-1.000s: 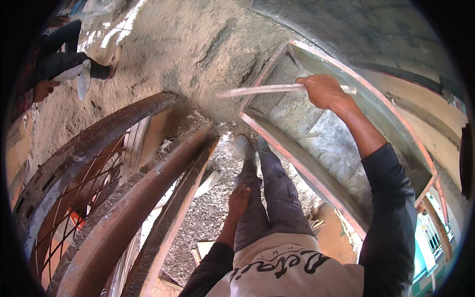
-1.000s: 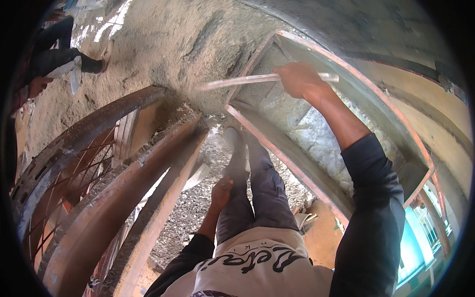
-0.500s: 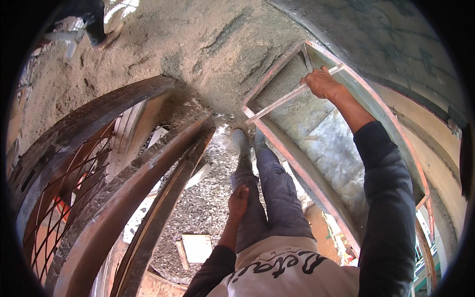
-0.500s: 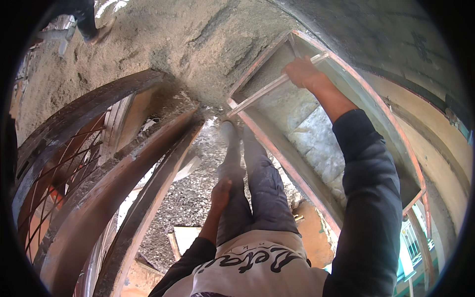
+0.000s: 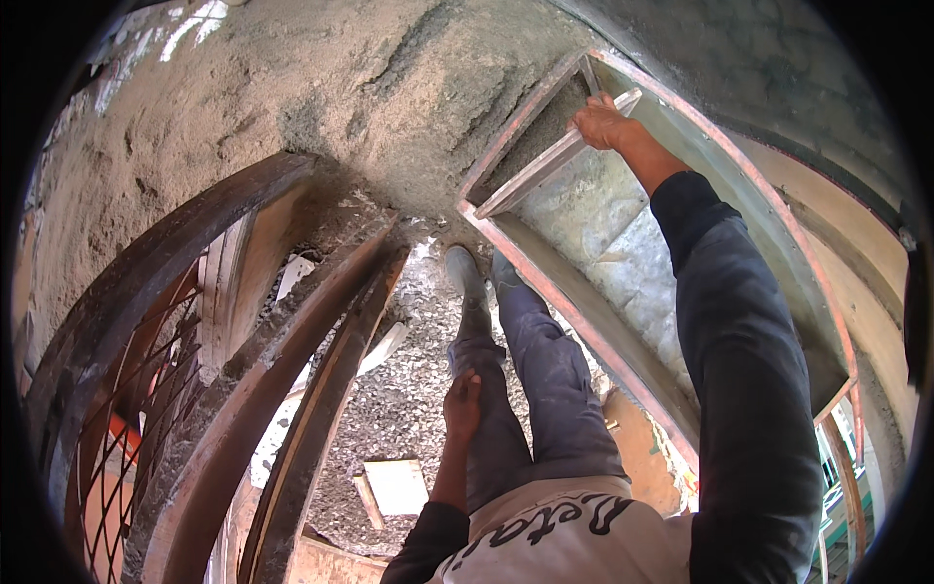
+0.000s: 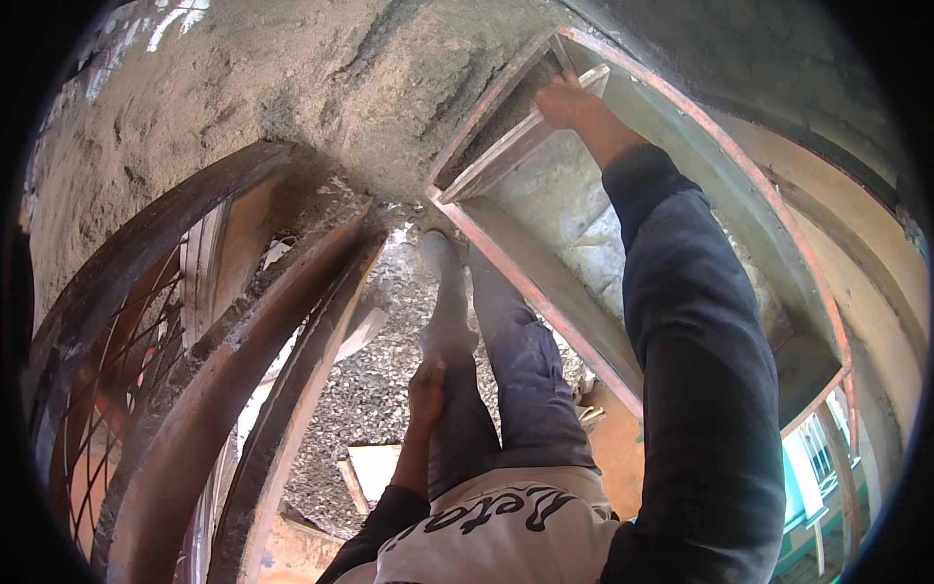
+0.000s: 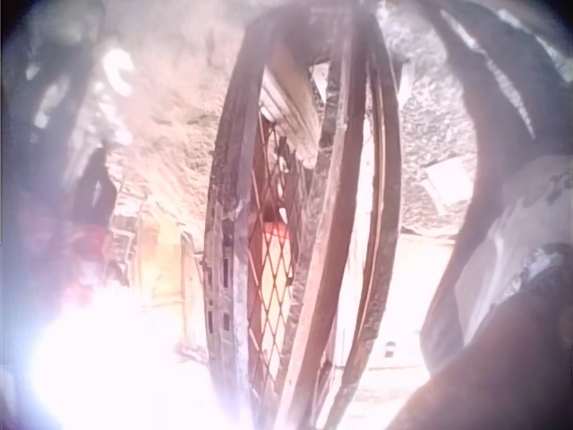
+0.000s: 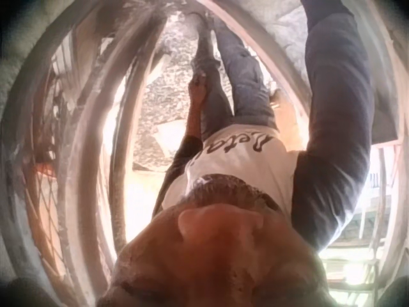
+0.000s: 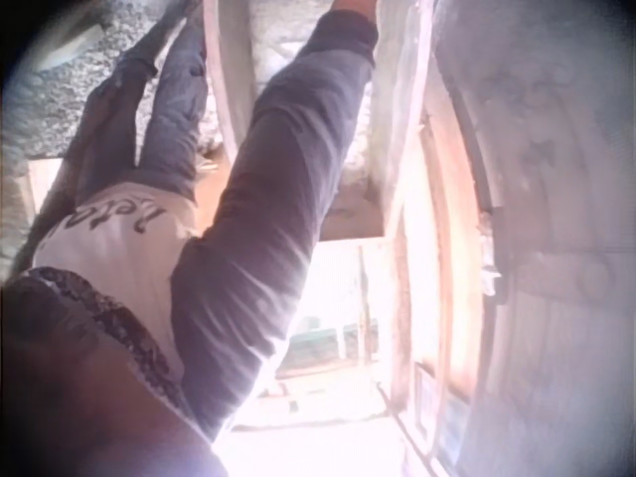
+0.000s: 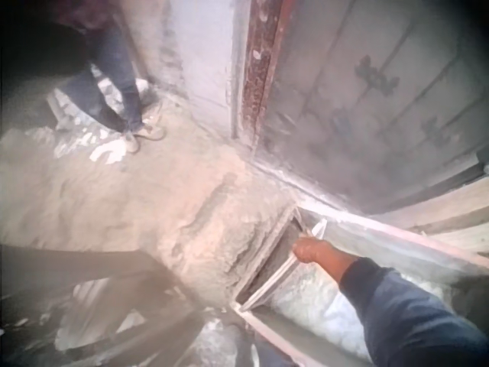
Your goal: The person walks through a narrow alley and pushes a wheelbarrow filled with wet concrete into a construction area. They repeatedly tilt the wheelbarrow to pour the concrete onto the ground while another worker shovels nearby.
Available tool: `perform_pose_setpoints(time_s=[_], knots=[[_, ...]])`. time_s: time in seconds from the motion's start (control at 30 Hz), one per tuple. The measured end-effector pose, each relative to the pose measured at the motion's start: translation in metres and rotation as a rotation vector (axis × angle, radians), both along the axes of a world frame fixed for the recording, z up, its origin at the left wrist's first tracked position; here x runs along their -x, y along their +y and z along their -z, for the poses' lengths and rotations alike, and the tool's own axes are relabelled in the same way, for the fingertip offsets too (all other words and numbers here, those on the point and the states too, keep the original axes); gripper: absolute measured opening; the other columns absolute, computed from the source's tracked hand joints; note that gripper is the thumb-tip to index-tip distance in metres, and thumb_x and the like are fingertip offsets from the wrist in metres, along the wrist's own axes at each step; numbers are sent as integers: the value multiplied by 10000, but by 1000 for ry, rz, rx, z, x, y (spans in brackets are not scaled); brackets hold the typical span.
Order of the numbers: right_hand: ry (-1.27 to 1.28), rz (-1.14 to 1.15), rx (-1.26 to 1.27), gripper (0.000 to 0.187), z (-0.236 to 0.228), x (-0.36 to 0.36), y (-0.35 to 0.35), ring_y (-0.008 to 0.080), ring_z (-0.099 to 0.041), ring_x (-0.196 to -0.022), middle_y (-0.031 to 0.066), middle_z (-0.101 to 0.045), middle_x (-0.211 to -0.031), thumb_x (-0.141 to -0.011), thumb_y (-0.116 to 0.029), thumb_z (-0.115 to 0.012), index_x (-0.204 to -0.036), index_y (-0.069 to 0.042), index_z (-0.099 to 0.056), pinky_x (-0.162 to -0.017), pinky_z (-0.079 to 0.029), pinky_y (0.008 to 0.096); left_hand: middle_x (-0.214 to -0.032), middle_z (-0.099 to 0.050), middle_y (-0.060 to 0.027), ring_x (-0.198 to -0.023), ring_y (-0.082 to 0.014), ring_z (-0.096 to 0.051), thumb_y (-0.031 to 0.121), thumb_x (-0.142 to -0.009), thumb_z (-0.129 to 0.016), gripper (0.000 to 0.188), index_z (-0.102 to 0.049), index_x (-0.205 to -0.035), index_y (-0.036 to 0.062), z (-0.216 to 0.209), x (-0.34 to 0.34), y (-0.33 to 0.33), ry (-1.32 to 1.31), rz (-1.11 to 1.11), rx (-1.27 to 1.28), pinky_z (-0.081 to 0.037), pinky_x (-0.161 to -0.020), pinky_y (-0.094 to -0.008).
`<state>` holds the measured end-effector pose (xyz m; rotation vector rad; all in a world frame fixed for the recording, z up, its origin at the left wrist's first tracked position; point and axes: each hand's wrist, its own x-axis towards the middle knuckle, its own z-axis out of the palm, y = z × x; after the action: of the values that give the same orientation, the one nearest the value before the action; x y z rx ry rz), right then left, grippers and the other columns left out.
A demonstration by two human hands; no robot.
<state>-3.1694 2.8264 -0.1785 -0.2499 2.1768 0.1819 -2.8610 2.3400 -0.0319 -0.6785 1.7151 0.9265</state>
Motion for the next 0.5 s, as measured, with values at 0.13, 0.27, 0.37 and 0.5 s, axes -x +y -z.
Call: perform_pose_setpoints(time_s=[0.13, 0.27, 0.37, 0.5], knots=[[-9, 33, 61, 422, 13, 3, 4, 277, -546, -1284, 56, -711, -1209, -938, -61, -499, -1226, -255, -738, -1197, -217, 576, -1262, -684, -199, -1203, -312, -642, 373, -993, -615, 466, -651, -1294, 19, -1, 5, 5, -15, -11, 20, -475, -1025, -380], [-61, 32, 28, 398, 30, 2, 11, 269, -520, -1329, 62, -698, -1237, -947, -80, -515, -1237, -246, -731, -1226, -173, 570, -1272, -680, -200, -1213, -307, -637, 367, -990, -625, 477, -642, -1299, 4, 0, 2, 8, 22, -9, 13, -473, -1028, -374], [-11, -19, -2, 387, 38, -3, 11, 269, -479, -1374, 68, -633, -1351, -965, -107, -512, -1265, -249, -711, -1234, -170, 554, -1269, -680, -200, -1213, -308, -635, 366, -985, -634, 484, -639, -1299, -3, -2, 4, 8, 34, 5, 16, -473, -1026, -373], [513, -99, 20, 461, 49, -32, -26, 303, -399, -1438, 86, -509, -1484, -946, -93, -533, -1387, -204, -609, -1226, -208, 547, -1264, -683, -195, -1209, -295, -637, 371, -978, -645, 481, -649, -1287, 2, -4, 19, 13, 27, -24, -1, -476, -1022, -374]])
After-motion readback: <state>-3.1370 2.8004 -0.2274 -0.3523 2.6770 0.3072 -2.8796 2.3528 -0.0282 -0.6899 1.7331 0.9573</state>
